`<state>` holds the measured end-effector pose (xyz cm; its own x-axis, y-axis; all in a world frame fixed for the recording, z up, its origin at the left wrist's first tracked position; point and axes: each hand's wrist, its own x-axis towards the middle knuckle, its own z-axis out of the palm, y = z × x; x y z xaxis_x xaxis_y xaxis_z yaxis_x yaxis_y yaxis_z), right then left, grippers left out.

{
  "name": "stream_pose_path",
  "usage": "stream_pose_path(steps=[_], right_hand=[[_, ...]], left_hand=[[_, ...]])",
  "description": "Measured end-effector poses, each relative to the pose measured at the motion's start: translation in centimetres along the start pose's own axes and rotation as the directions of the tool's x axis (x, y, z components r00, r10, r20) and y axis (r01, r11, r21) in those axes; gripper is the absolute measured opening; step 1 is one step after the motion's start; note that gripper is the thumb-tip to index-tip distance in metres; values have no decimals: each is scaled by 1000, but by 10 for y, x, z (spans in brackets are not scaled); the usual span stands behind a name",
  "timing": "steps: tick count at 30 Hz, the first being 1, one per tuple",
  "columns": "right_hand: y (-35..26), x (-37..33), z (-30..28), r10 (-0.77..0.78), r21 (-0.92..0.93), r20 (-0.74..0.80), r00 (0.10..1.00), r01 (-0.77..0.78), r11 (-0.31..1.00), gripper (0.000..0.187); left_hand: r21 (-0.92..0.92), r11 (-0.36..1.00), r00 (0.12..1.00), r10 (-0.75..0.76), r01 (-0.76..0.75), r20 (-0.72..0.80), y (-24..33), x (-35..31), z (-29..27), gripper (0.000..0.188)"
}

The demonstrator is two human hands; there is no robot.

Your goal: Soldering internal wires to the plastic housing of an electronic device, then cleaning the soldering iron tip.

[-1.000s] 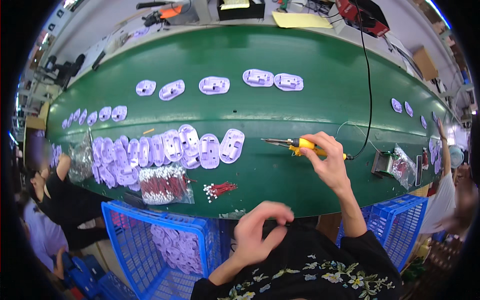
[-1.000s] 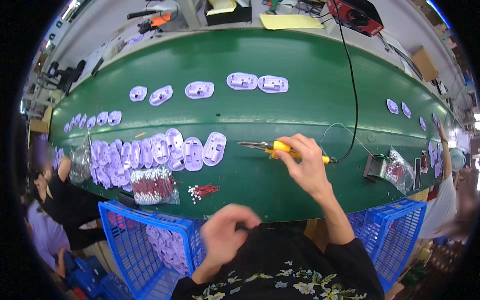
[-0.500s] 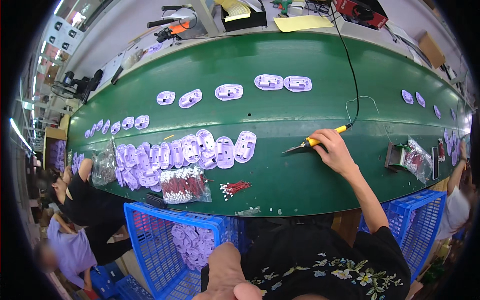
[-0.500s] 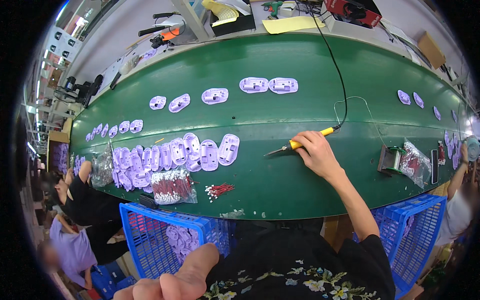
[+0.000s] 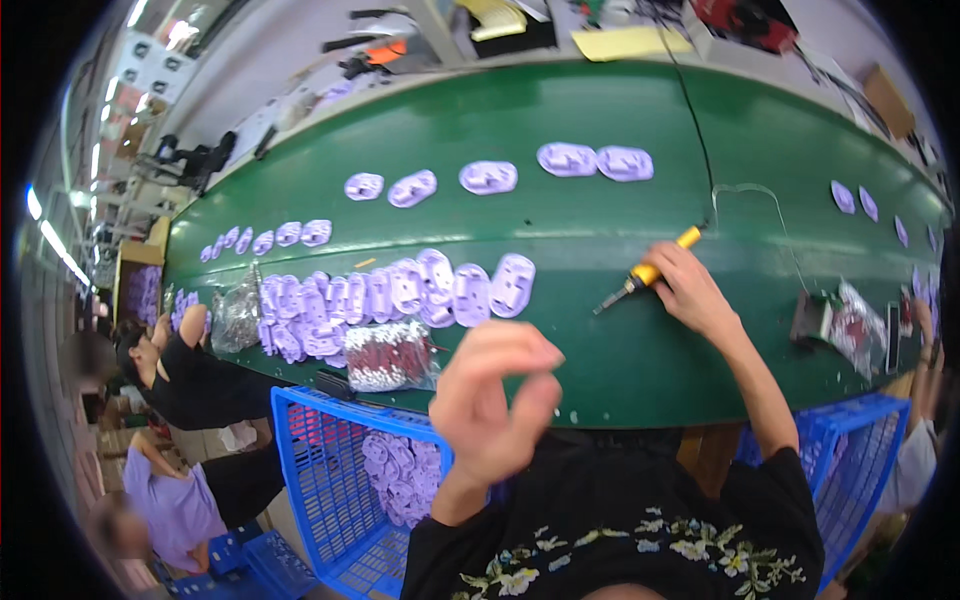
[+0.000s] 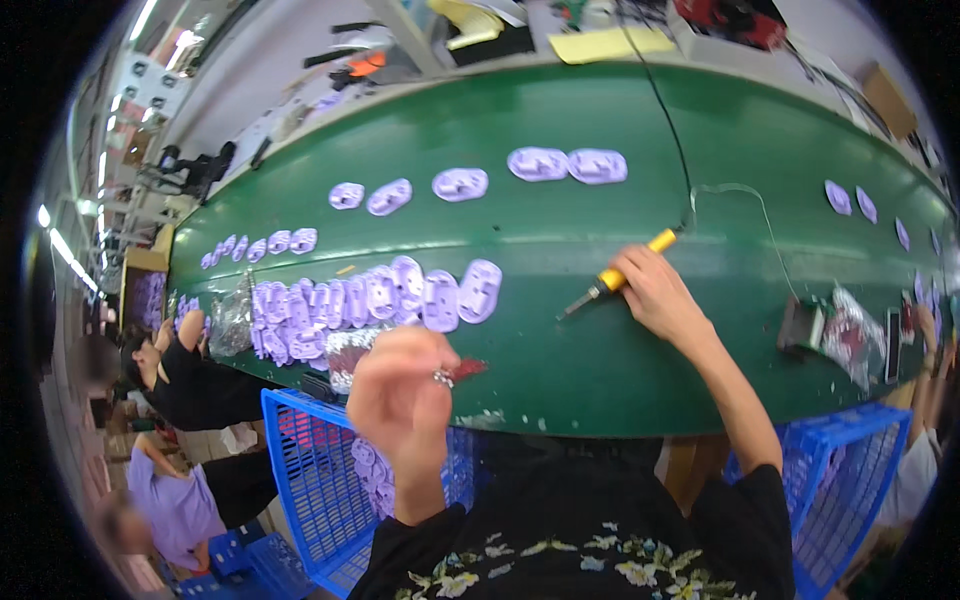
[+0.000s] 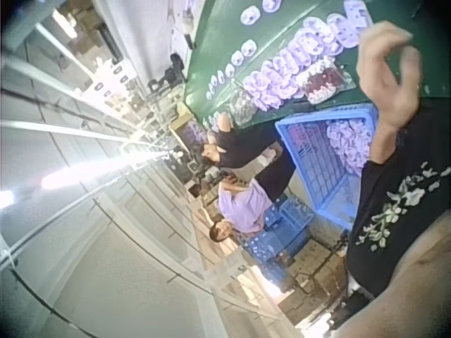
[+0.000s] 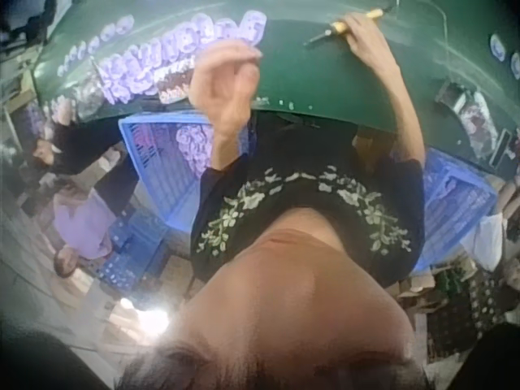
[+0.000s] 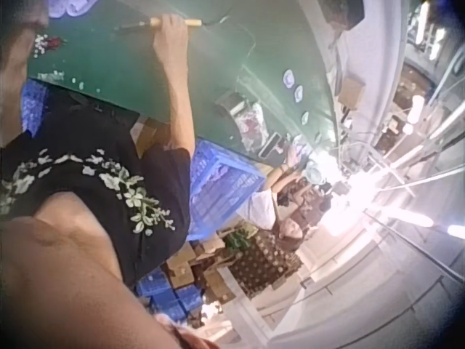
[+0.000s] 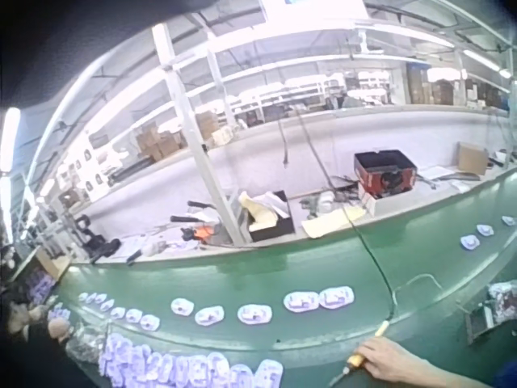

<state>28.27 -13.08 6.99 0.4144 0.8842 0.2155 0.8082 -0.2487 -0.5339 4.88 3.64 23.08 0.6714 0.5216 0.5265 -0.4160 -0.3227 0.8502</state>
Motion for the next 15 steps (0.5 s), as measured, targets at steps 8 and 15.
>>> stream_pose_path(steps=[8, 15], right_hand=[[24, 7, -5, -36, -15, 74, 997, 37, 999, 35], [18, -12, -18, -59, -153, -52, 997, 50, 987, 38]], left_hand=[[35, 926, 910, -360, 375, -206, -26, -88, -33, 13], [95, 775, 781, -618, 625, -93, -31, -134, -18, 16]])
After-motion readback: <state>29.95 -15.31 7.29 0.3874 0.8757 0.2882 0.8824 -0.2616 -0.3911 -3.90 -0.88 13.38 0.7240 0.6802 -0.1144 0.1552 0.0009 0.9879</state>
